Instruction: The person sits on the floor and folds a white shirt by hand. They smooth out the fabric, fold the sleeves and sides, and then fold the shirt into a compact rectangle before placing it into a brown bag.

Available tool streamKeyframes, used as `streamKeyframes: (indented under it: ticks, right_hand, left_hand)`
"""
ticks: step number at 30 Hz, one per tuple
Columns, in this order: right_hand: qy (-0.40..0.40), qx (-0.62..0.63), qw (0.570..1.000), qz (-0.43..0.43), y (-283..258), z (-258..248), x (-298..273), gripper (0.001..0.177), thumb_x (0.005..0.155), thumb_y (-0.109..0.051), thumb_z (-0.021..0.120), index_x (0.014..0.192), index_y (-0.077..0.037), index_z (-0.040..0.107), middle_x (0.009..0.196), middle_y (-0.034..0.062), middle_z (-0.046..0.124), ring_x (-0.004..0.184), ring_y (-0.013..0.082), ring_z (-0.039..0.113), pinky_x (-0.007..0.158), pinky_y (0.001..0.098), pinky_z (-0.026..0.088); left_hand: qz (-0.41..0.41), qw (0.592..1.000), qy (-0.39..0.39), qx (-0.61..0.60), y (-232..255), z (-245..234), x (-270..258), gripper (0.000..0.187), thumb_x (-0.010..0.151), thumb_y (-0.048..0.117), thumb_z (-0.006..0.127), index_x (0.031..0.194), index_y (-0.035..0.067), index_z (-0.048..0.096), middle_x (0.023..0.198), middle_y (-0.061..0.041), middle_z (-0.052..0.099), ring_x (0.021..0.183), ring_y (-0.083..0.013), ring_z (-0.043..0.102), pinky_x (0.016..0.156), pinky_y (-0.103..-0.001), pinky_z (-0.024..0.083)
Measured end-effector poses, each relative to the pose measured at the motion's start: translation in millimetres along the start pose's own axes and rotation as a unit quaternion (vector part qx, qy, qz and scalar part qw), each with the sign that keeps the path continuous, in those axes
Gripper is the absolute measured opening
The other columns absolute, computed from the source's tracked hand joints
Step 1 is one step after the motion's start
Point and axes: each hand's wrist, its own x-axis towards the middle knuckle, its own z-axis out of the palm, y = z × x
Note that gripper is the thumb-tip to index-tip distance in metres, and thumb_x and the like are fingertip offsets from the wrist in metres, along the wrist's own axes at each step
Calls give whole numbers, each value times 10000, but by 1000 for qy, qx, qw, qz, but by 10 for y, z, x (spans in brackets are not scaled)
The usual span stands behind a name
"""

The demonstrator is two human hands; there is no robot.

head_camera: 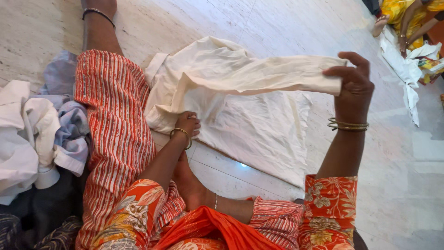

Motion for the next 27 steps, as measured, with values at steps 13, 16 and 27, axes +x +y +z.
streamKeyframes:
  ticks: [13, 16, 27]
  right_hand:
    - [150, 245, 911, 295, 630, -750, -1135, 238, 1002, -56, 551, 1158, 8, 719, 1143, 158, 713, 962, 229, 770, 785, 346, 660]
    - [170, 374, 851, 328, 604, -723, -1274, 363, 977, -278, 573, 1134, 20, 710, 1119, 171, 731, 1000, 271, 771, 803, 404, 685]
    - [148, 111, 839, 511, 2085, -606, -2563, 199, 950, -15, 713, 1133, -93, 704, 1057, -6, 724, 942, 140, 693, 767, 349, 630]
  left_hand:
    - [2, 993, 10, -114, 209, -62, -258, 307, 984, 229, 480, 1216, 64, 595, 1073, -134, 702, 940, -281, 694, 829, -496, 568]
    - [33, 972, 63, -224, 319, -95, -405, 527, 984, 438, 496, 1313, 31, 558, 1156, -173, 688, 997, -333, 705, 862, -541, 563]
    - [103, 958, 188, -188, 471, -209, -536, 326, 997, 259, 569, 1248, 56, 530, 1138, -125, 653, 959, -322, 706, 817, -539, 652]
